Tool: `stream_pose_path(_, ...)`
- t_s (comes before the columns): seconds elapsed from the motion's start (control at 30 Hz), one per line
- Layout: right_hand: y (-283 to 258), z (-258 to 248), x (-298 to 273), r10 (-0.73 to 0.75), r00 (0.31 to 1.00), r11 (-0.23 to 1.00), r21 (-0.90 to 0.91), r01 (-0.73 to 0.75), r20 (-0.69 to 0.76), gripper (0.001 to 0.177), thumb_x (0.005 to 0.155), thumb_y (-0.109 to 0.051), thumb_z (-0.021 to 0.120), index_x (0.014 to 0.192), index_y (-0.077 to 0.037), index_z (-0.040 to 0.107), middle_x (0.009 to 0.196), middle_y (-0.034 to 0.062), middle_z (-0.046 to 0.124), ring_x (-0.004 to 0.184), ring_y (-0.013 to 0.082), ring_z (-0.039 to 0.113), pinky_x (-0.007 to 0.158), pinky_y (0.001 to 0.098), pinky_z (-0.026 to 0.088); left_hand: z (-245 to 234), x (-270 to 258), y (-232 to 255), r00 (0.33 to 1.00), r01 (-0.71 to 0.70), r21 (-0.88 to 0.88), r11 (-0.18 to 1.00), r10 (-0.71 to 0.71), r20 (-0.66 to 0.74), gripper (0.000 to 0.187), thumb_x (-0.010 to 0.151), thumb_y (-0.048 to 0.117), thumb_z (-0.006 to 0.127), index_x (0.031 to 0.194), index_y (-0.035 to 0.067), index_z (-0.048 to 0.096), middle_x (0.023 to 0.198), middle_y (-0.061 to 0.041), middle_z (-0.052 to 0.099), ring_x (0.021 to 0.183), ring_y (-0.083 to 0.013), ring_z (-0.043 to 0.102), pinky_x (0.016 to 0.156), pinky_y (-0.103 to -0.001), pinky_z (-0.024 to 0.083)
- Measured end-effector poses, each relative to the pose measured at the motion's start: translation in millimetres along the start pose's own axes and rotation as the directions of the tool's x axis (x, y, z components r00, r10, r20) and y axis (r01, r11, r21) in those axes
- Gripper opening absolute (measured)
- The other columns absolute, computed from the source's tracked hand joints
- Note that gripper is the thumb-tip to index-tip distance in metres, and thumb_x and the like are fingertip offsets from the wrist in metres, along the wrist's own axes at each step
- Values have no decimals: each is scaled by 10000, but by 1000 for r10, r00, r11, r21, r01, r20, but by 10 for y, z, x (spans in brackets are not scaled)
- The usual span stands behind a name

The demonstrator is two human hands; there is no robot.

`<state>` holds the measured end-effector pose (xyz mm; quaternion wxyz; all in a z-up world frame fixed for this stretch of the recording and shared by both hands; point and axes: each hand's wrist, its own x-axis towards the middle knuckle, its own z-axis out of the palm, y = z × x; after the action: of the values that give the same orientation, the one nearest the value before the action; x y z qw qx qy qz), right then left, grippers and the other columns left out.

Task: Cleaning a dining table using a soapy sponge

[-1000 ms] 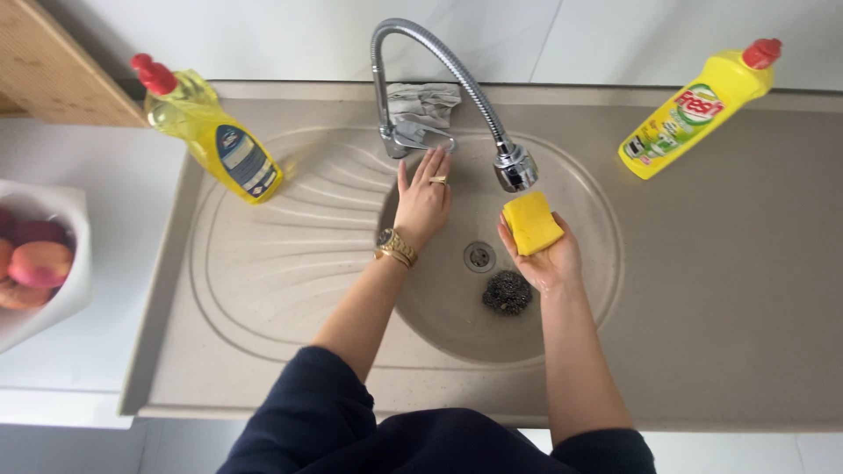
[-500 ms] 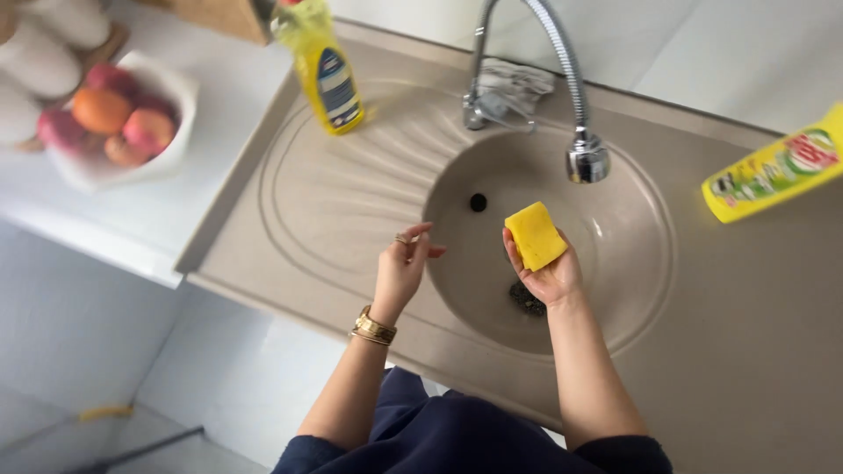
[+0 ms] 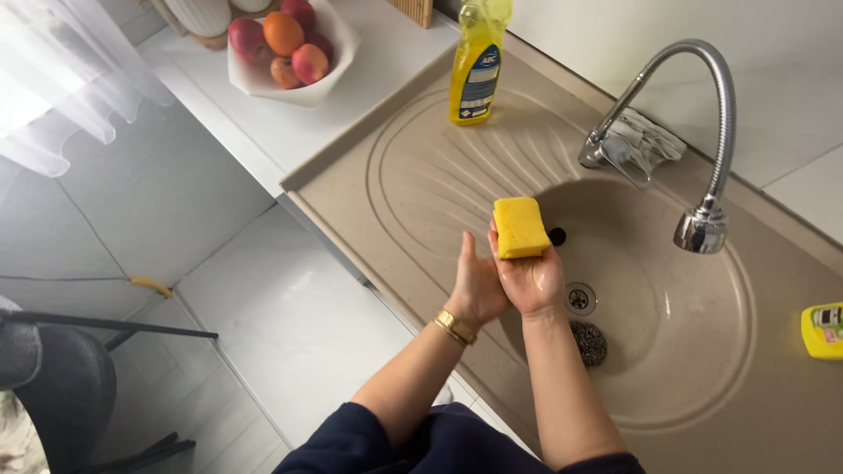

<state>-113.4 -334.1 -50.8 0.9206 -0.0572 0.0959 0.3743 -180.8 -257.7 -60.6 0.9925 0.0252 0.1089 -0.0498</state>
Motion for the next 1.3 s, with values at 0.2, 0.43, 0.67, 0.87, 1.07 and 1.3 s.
stream_pose_path(0.2, 168, 432, -195, 93, 992, 990, -96, -101, -79, 397, 1015, -306, 487, 1266, -79, 695, 1412, 235, 580, 1357, 422, 522, 1188, 588, 350, -38, 43, 720, 974, -215, -44, 976, 217, 69, 1018, 919, 879, 447, 1418, 0, 574, 1416, -209, 619, 1245, -340, 648, 1089, -463, 503)
stream_pose_path(0.43, 517, 544, 238, 208, 970, 961, -159, -227, -128, 325, 939, -240, 579, 1138, -54, 757, 1301, 214, 686, 1283, 414, 615, 1111, 535, 487, -561, -1122, 1987, 747, -636, 129, 761, 649, -148, 328, 1013, 447, 612, 1118, 178, 767, 1026, -19, 802, 907, -196, 772, 876, -363, 609)
stream_pose_path(0.67, 1676, 964, 709, 406, 903, 857, -283, -430, -142, 277, 922, -196, 614, 1052, -31, 794, 1244, 186, 744, 1234, 379, 691, 1059, 460, 581, -1339, -3798, 2689, 162, -940, 229, 251, 924, -347, 228, 981, 356, 647, 904, 195, 789, 776, 6, 754, 682, -167, 717, 701, -326, 625)
stream_pose_path(0.87, 3109, 1325, 527, 555, 813, 756, -300, -582, -177, 342, 882, -103, 629, 1181, 33, 724, 1195, 220, 718, 1136, 392, 681, 930, 434, 629, -1526, -6114, 2140, -352, -912, 362, -192, 820, -452, 156, 939, 285, 659, 903, 147, 722, 706, 8, 655, 620, -130, 621, 577, -301, 522)
stream_pose_path(1.07, 4698, 1286, 197, 753, 629, 544, -356, -760, -192, 429, 897, -166, 588, 1264, 41, 666, 1233, 240, 684, 1113, 411, 656, 943, 459, 601, -1557, -7589, 1429, -602, -790, 514, -333, 576, -552, 145, 967, 250, 628, 919, 127, 690, 749, 2, 630, 621, -132, 558, 614, -291, 470)
stream_pose_path(1.3, 6624, 1098, -428, 933, 307, 160, -550, -820, -187, 565, 873, -333, 758, 1307, 12, 649, 1335, 300, 630, 1173, 399, 675, 966, 469, 573, -2521, -8738, 999, -641, -757, 584, -291, 505, -578, 178, 994, 345, 604, 944, 204, 701, 806, 21, 723, 691, -146, 717, 635, -271, 606)
